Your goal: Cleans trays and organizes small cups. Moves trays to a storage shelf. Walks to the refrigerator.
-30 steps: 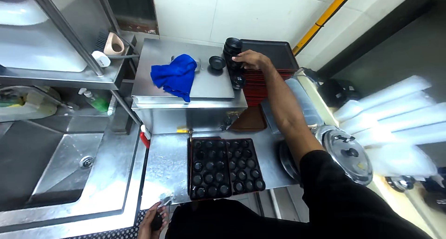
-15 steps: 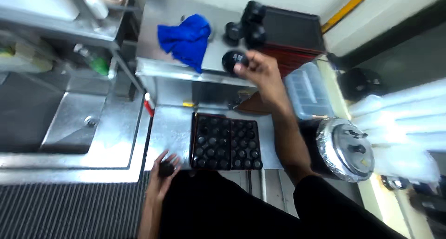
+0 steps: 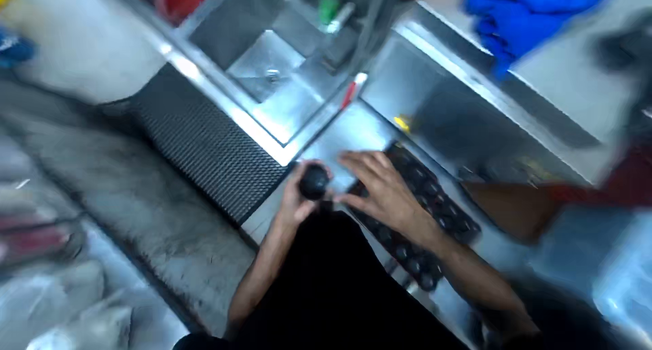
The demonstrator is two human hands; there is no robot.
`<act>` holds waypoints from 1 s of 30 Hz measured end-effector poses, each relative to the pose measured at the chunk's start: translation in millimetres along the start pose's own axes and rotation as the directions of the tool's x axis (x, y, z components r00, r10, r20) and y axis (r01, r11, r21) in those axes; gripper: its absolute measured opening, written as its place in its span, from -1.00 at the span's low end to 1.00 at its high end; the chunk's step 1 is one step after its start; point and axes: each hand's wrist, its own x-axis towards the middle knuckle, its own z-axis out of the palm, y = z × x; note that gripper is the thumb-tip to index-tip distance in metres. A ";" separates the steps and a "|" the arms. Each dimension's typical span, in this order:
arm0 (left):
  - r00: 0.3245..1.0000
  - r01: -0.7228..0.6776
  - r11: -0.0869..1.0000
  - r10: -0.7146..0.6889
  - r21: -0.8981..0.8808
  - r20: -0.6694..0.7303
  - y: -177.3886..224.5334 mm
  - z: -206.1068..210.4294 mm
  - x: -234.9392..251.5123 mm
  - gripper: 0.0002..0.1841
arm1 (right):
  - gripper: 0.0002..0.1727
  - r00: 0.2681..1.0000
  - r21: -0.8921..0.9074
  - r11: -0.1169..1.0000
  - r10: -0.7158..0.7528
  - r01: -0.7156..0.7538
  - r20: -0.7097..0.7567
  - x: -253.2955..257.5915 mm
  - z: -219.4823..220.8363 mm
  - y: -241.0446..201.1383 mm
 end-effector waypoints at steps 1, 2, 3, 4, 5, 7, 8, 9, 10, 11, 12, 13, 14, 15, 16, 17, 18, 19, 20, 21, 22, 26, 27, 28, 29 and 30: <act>0.999 -0.033 0.999 0.033 0.002 -0.015 -0.9 -4.0 -15.3 -0.55 | -0.19 0.996 0.063 0.996 -0.070 0.067 0.046 3.5 14.5 -5.4; 0.997 -0.080 0.997 0.080 -0.009 -0.019 -2.4 -9.1 -31.5 -0.57 | -0.14 0.985 0.122 0.984 -0.140 0.128 0.099 7.9 33.0 -12.0; 0.989 -0.144 0.990 0.144 -0.006 -0.027 -5.4 -15.7 -48.2 -0.58 | -0.08 0.964 0.177 0.965 -0.219 0.191 0.151 13.1 53.5 -19.1; 0.972 -0.225 0.974 0.227 0.035 -0.057 -9.1 -22.0 -66.7 -0.60 | -0.04 0.935 0.232 0.939 -0.300 0.254 0.189 16.9 75.1 -26.1; 0.944 -0.309 0.947 0.317 0.089 -0.097 -14.7 -27.9 -86.5 -0.61 | -0.03 0.900 0.280 0.907 -0.380 0.316 0.214 18.4 97.1 -35.2; 0.865 -0.425 0.886 0.458 0.183 -0.207 -24.4 -37.3 -123.6 -0.62 | -0.13 0.819 0.345 0.827 -0.531 0.444 0.218 20.0 133.3 -60.9; 0.822 -0.471 0.859 0.510 0.201 -0.253 -26.4 -43.4 -141.2 -0.59 | -0.19 0.777 0.362 0.785 -0.593 0.502 0.210 22.0 147.3 -76.5; 0.786 -0.518 0.830 0.557 0.206 -0.269 -28.6 -50.0 -158.7 -0.52 | -0.24 0.739 0.386 0.750 -0.639 0.538 0.212 24.4 157.0 -92.4; 0.754 -0.564 0.801 0.598 0.199 -0.271 -31.2 -57.8 -175.1 -0.41 | -0.25 0.706 0.418 0.717 -0.675 0.558 0.214 27.9 164.2 -109.2; 0.724 -0.609 0.772 0.635 0.183 -0.271 -33.0 -65.1 -190.8 -0.32 | -0.26 0.671 0.455 0.682 -0.709 0.573 0.218 31.7 170.8 -126.4; 0.689 -0.654 0.737 0.674 0.171 -0.267 -33.6 -72.2 -206.3 -0.25 | -0.25 0.626 0.496 0.642 -0.746 0.585 0.226 34.8 177.0 -144.6; 0.647 -0.699 0.698 0.710 0.157 -0.277 -33.4 -77.5 -221.0 -0.19 | -0.25 0.569 0.546 0.605 -0.780 0.580 0.260 37.0 181.0 -163.9; 0.595 -0.743 0.654 0.743 0.143 -0.305 -32.0 -81.0 -234.0 -0.16 | -0.27 0.505 0.588 0.568 -0.813 0.576 0.291 39.3 185.1 -182.8; 0.544 -0.783 0.607 0.775 0.139 -0.321 -29.7 -85.5 -246.4 -0.13 | -0.30 0.438 0.608 0.532 -0.843 0.589 0.312 42.2 190.5 -200.9; 0.489 -0.830 0.545 0.815 0.122 -0.311 -27.8 -92.0 -257.2 -0.12 | -0.33 0.374 0.626 0.491 -0.870 0.606 0.321 47.0 197.6 -218.4; 0.435 -0.874 0.477 0.853 0.092 -0.288 -25.8 -99.1 -267.3 -0.13 | -0.36 0.313 0.643 0.445 -0.896 0.623 0.316 53.8 205.9 -235.7; 0.381 -0.909 0.412 0.882 0.063 -0.276 -23.7 -104.5 -277.8 -0.14 | -0.35 0.254 0.661 0.394 -0.919 0.638 0.303 60.4 214.8 -252.8; 0.329 -0.936 0.351 0.905 0.038 -0.270 -20.6 -108.7 -289.7 -0.13 | -0.33 0.198 0.675 0.341 -0.939 0.654 0.282 65.6 223.9 -270.9; 0.274 -0.957 0.289 0.924 0.019 -0.267 -15.7 -112.9 -302.8 -0.12 | -0.32 0.140 0.683 0.287 -0.954 0.672 0.264 69.2 232.5 -290.4; 0.222 -0.972 0.233 0.938 0.010 -0.267 -9.0 -117.3 -317.5 -0.09 | -0.32 0.076 0.682 0.236 -0.963 0.693 0.257 71.1 240.7 -311.2; 0.183 -0.980 0.196 0.945 0.020 -0.271 -1.8 -121.7 -333.9 -0.05 | -0.33 0.011 0.676 0.190 -0.965 0.712 0.261 71.5 247.7 -332.6; 0.080 -0.991 0.103 0.968 0.086 -0.240 28.3 -136.5 -391.6 0.08 | -0.36 -0.119 0.685 0.105 -0.955 0.721 0.272 78.8 264.7 -408.9; 0.057 -0.991 0.079 0.978 0.106 -0.199 37.6 -140.8 -401.8 0.10 | -0.34 -0.114 0.703 0.105 -0.960 0.703 0.257 84.4 266.9 -425.4; 0.040 -0.990 0.060 0.987 0.126 -0.156 48.4 -144.8 -410.4 0.11 | -0.33 -0.101 0.718 0.106 -0.966 0.688 0.239 91.1 268.9 -440.3; 0.033 -0.990 0.048 0.993 0.135 -0.113 59.1 -148.2 -418.5 0.10 | -0.33 -0.084 0.727 0.108 -0.971 0.678 0.222 97.0 269.8 -453.6; 0.035 -0.989 0.048 0.995 0.140 -0.091 67.4 -150.5 -426.3 0.09 | -0.33 -0.071 0.731 0.116 -0.973 0.672 0.219 100.4 269.1 -465.0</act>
